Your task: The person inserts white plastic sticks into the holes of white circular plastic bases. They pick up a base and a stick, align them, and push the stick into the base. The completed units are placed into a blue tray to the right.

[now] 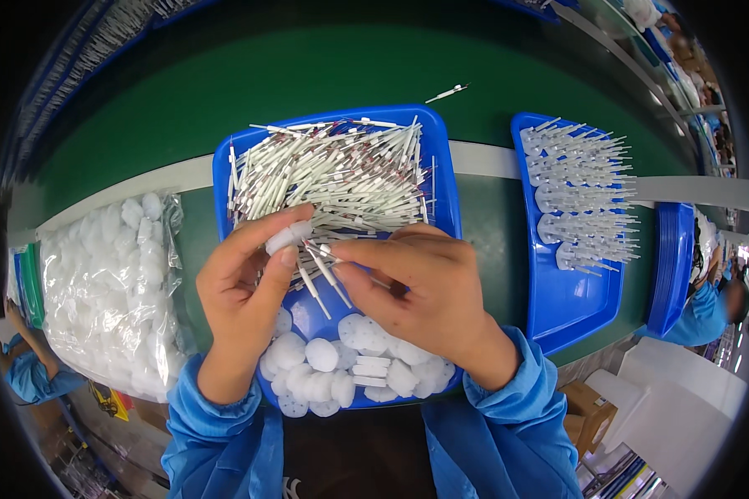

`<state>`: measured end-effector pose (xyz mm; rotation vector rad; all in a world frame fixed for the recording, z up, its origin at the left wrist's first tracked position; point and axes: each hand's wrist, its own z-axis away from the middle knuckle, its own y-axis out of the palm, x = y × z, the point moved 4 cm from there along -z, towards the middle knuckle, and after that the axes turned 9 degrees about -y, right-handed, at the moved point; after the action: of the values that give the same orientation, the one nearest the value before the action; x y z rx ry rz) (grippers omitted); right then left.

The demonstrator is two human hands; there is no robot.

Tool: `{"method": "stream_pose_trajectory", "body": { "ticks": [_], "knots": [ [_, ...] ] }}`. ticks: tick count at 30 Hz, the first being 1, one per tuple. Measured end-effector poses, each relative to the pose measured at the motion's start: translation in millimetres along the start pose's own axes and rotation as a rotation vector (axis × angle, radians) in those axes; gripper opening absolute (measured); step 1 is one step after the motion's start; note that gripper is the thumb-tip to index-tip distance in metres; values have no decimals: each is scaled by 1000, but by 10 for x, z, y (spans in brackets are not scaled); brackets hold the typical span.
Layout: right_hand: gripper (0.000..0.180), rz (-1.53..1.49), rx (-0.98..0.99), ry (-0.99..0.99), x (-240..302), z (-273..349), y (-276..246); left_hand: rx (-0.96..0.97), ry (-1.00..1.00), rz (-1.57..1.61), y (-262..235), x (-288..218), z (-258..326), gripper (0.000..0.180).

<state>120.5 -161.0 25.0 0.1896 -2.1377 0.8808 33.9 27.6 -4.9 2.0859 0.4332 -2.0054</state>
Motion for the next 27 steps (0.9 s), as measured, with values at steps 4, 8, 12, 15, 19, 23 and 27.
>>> {"method": "stream_pose_trajectory", "body": {
  "ticks": [4, 8, 12, 15, 19, 23, 27],
  "knots": [
    [24, -24, -27, 105, 31, 35, -1, 51, -15, -109, -12, -65, 17, 37],
    [21, -92, -50, 193, 32, 77, 19, 52, 12, -198, -24, -82, 29, 37],
    [21, -114, -46, 238, 59, 70, 24, -51, 65, -228, 17, -131, 9, 40],
    [16, -79, -24, 222, 56, 50, 34, -25, 199, -389, 36, -176, -3, 42],
    [11, 3, 3, 124, -20, 33, 55, -13, 262, -465, 73, -190, 9, 43],
    [15, 242, -59, -48, 3, 23, 89, -14, 313, -520, 111, -209, 22, 43],
    [17, 389, -43, -116, 91, -9, 91, -8, 159, -508, 123, -172, 93, 44]
  ]
}}
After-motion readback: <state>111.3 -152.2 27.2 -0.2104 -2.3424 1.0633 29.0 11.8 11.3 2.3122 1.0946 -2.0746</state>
